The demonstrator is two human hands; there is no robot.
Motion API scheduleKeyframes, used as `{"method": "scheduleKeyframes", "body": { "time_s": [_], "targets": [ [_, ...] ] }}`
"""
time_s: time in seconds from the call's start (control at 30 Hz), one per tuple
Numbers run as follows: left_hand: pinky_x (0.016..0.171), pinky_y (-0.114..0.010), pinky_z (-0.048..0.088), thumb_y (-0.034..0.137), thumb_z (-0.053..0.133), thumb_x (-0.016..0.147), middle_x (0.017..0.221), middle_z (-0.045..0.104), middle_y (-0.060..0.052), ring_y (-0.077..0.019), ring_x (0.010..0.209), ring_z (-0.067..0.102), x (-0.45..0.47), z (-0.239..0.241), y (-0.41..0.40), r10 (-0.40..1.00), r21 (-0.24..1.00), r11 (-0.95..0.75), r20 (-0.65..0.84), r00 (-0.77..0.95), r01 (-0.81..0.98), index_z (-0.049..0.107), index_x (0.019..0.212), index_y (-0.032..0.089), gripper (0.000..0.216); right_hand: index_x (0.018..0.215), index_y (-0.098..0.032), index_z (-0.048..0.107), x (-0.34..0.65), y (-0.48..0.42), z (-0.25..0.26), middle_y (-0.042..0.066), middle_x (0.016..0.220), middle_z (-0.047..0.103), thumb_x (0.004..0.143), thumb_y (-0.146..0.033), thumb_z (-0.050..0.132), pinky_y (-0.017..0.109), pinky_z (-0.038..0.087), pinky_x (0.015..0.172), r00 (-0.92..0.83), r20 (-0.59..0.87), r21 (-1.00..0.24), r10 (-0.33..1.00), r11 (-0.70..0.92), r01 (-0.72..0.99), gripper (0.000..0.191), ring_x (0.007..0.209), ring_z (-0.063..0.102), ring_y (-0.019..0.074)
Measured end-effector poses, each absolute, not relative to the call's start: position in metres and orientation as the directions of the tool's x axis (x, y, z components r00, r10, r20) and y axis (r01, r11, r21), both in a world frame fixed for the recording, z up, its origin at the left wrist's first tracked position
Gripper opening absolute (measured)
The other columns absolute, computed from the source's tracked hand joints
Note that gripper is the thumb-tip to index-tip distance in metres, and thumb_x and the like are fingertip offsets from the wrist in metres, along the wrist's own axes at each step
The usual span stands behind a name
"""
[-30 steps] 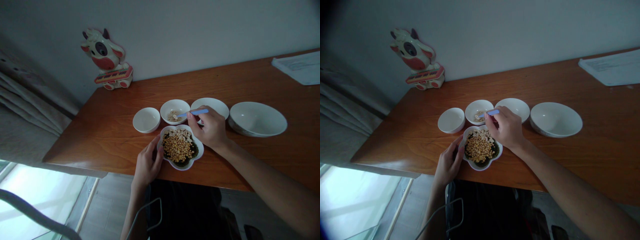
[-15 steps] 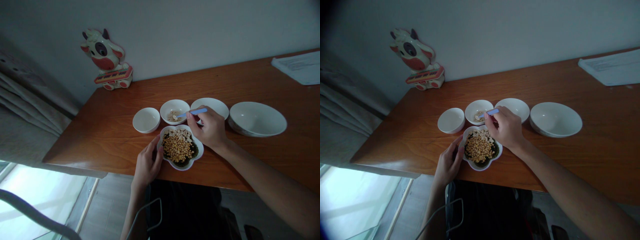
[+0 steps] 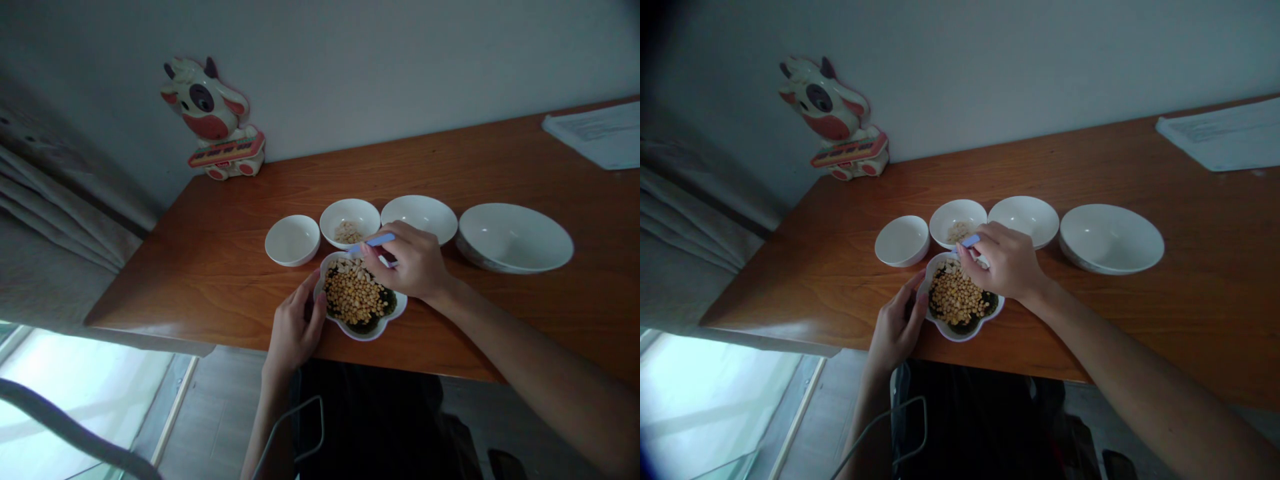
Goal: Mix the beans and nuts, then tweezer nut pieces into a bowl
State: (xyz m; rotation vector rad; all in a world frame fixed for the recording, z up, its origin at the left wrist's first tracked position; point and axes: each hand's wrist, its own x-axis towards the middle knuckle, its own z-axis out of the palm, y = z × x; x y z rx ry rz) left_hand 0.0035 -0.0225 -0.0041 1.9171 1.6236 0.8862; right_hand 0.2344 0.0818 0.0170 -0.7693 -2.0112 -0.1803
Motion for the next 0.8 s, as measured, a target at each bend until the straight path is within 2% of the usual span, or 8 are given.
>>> {"method": "scheduleKeyframes", "body": {
  "time_s": [0.13,0.33,0.8],
  "targets": [
    [0.089,-0.033,0.056,0.035,0.048,0.106,0.113,0.076,-0.011,-0.0226,0.099,0.073,0.0035,-0.0043,-0.0220,0.982,0.710,-0.183,0.168,0.088,0.680,0.053,0.147,0.017,0.045,0.079,-0.018,0.066,0.2327,0.0809,0.0158,0.004,0.076,0.070,0.092,-0.023,0.063,0.031,0.048,0.063,-0.449,0.788,-0.145,0.421,0.836,0.530,0.014,0.068,0.061,0.0166],
    [0.093,-0.033,0.055,0.036,0.048,0.106,0.118,0.075,-0.011,-0.0225,0.103,0.073,0.0040,-0.0025,-0.0216,0.982,0.720,-0.184,0.165,0.092,0.669,0.053,0.147,0.017,0.045,0.073,-0.018,0.068,0.2314,0.0804,0.0175,0.003,0.072,0.068,0.093,-0.025,0.061,0.031,0.045,0.062,-0.530,0.740,-0.125,0.415,0.858,0.497,0.022,0.068,0.060,0.0163],
    [0.093,-0.034,0.056,0.035,0.048,0.106,0.118,0.075,-0.011,-0.0234,0.103,0.073,0.0034,-0.0035,-0.0228,0.982,0.712,-0.183,0.170,0.086,0.678,0.053,0.147,0.019,0.045,0.074,-0.017,0.071,0.2314,0.0816,0.0148,0.004,0.074,0.069,0.095,-0.028,0.060,0.032,0.044,0.062,-0.576,0.689,-0.115,0.439,0.851,0.512,0.027,0.070,0.062,0.0166]
  ]
}}
